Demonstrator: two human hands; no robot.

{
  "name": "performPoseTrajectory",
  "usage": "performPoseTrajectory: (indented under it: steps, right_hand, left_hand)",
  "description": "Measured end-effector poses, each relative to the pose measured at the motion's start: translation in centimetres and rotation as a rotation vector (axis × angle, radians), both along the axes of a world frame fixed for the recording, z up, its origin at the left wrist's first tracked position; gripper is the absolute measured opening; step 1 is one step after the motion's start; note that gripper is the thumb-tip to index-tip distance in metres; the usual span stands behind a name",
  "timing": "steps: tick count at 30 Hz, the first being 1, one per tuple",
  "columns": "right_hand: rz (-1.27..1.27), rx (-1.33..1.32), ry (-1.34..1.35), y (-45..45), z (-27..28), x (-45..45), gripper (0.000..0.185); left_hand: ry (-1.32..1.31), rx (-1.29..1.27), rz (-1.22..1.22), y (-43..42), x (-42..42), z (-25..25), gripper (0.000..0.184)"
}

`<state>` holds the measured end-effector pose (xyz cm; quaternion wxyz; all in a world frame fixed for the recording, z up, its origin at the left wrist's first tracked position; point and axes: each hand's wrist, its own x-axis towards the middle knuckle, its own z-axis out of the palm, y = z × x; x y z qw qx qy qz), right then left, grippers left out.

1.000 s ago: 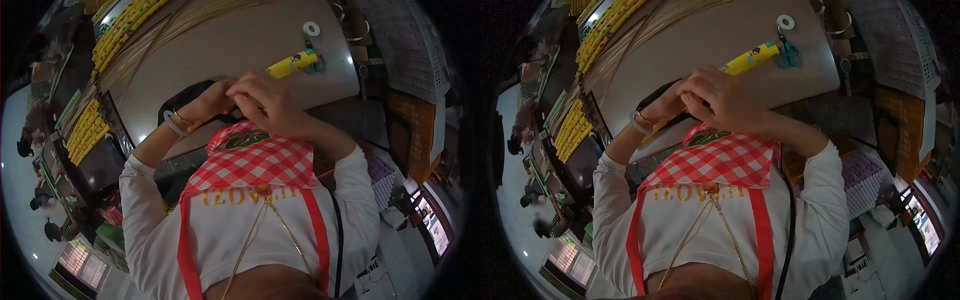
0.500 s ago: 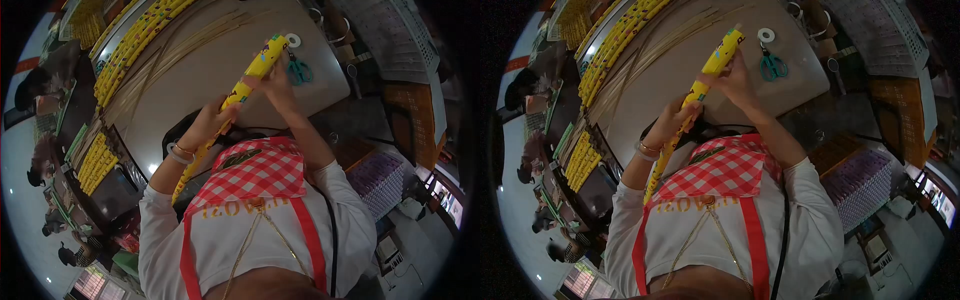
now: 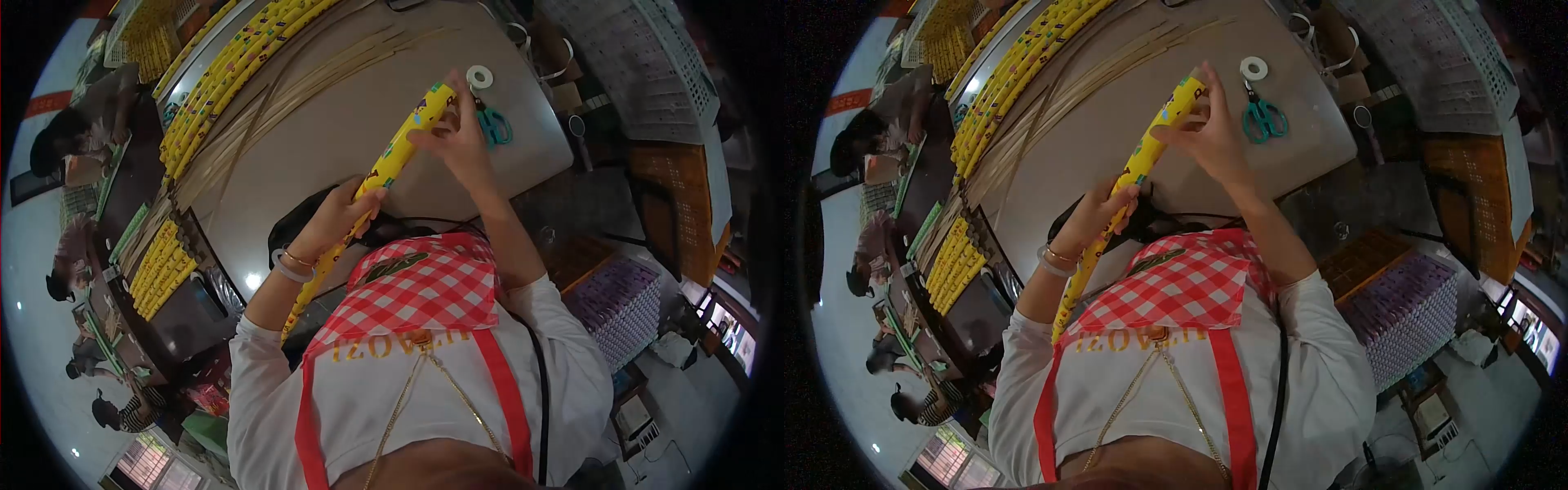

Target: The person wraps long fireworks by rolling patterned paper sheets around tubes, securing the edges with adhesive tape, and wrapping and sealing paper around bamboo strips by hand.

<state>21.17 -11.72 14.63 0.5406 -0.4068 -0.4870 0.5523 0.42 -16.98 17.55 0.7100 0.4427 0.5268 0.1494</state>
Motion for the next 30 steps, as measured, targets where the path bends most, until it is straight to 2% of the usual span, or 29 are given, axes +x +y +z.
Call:
performPoseTrajectory:
  steps: [1,2,4,5,6,8,9,13,19,25,27,30]
  right_hand:
    - [-0.120,-0.058,-0.053,0.3,0.3,-0.1,0.080]
    - [-0.125,-0.057,-0.050,0.9,0.4,0.7,0.080]
    - [-0.038,-0.282,0.187,2.0,0.3,2.3,0.081]
    - [-0.058,-0.239,0.164,1.9,0.4,2.2,0.058]
    - [-0.055,-0.237,0.165,1.9,0.3,2.4,0.058]
    - [-0.091,-0.430,0.435,2.3,0.2,3.8,0.043]
    - [-0.136,-0.302,0.313,2.4,-0.3,4.2,0.044]
    - [-0.172,-0.303,0.312,2.2,-0.2,5.2,0.046]
    - [-0.026,-0.308,0.249,1.1,0.4,3.8,0.047]
    - [0.043,-0.233,-0.015,0.3,0.5,3.2,0.039]
    - [0.078,-0.106,-0.199,0.4,0.0,3.4,0.032]
    - [0.121,-0.164,-0.071,0.1,-0.3,3.5,0.028]
  left_hand:
    - [-0.007,-0.015,-0.002,-0.1,-0.1,0.0,0.028]
    - [-0.004,-0.015,-0.007,-0.2,-0.3,0.1,0.028]
    - [0.020,-0.005,-0.026,-0.4,-0.6,0.5,0.029]
    - [0.023,-0.005,-0.024,-0.3,-0.7,0.8,0.029]
    - [0.026,-0.010,-0.039,-0.1,-0.8,1.0,0.029]
    - [0.024,-0.010,-0.048,-0.1,-0.8,1.3,0.029]
    - [-0.002,-0.005,-0.059,-0.3,-0.9,1.5,0.029]
    - [0.001,0.020,-0.122,-0.4,-1.3,1.3,0.030]
    - [-0.011,-0.087,-0.048,-0.6,-1.5,1.3,0.031]
    - [-0.031,-0.067,-0.057,-1.2,-1.5,2.0,0.030]
    - [0.020,-0.049,-0.113,-1.3,-1.9,1.4,0.026]
    - [0.040,-0.039,-0.143,-1.7,-2.1,1.7,0.025]
